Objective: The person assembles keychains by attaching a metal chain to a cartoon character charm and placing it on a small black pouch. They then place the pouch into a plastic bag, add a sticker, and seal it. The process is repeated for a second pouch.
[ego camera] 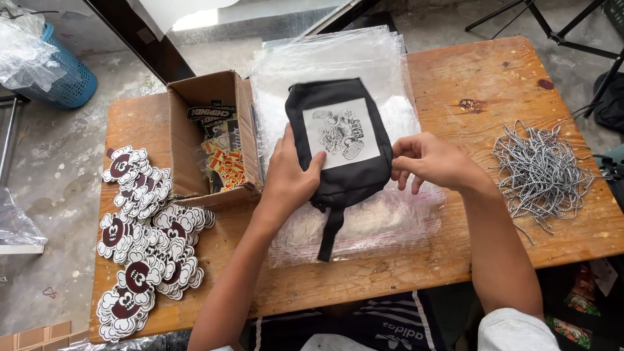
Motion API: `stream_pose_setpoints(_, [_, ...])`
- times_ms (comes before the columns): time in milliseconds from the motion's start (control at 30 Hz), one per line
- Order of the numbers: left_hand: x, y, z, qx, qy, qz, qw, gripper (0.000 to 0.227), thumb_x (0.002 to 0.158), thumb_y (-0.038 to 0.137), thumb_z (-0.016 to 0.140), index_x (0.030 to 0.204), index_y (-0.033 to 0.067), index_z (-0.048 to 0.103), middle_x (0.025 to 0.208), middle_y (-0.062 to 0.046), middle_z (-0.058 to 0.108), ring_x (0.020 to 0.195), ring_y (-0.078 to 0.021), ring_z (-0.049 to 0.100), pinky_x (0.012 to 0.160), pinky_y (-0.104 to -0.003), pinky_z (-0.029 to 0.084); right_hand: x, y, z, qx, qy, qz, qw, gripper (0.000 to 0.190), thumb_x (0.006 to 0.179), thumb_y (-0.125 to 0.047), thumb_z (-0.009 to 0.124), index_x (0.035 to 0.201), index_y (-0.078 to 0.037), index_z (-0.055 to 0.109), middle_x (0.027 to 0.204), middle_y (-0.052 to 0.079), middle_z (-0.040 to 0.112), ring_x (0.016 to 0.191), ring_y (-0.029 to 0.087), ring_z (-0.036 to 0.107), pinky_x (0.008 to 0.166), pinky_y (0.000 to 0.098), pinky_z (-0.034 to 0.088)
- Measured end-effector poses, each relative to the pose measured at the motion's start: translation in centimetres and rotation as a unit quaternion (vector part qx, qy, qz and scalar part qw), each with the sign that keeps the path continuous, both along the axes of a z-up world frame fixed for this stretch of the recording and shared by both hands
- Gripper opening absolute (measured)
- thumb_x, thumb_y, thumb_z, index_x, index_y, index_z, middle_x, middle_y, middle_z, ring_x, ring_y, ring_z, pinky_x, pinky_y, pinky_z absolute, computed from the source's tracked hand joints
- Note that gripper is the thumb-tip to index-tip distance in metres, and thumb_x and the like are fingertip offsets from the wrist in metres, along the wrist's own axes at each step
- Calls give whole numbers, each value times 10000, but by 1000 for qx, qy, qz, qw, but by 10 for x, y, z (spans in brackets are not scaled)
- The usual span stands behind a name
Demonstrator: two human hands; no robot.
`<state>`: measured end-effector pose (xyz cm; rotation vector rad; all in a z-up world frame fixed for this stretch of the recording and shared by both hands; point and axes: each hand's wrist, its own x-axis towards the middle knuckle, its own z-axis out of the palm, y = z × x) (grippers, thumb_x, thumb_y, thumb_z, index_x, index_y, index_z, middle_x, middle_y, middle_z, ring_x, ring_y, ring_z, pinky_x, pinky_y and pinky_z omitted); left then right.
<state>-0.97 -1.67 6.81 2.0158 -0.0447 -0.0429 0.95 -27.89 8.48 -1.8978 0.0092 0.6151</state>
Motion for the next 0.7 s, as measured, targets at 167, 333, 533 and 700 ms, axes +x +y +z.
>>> stream_pose_setpoints(167, [-10,-8,-16,255,-164,11,953,771,929,257,687,1499,-114,323,1238,-283,427,1098,-439,531,830,-520,551,-1,-7,12,-149,-19,23,988,212,850,-111,688,966,57,744,706,215,736,555,265,698,439,344,536])
stream_pose_setpoints(333, [-26,-30,-3,178,-273,-79,942,533,938,173,678,1387,-55,501,1207,-228,499,1137,-437,561,963,-508,510,-3,-81,19,-157,-168,-70,971,126,925,-113,667,986,-18,724,719,153,709,615,223,689,503,318,552])
stream_pose_setpoints(533, [-35,-57,5,107,-302,-209,924,357,933,157,680,1256,20,614,1150,-133,577,1164,-369,598,985,-457,514,-3,-149,-10,-438,-245,-76,862,135,926,-290,648,989,-218,743,884,-7,736,849,204,716,748,381,566])
stream_pose_setpoints(700, [-34,-76,5,86,-315,-257,910,318,926,129,679,1221,22,630,1119,-120,591,1163,-365,606,983,-449,519,-11,-170,-26,-507,-235,27,829,143,884,-268,653,980,-220,747,975,49,718,1005,283,695,855,415,572])
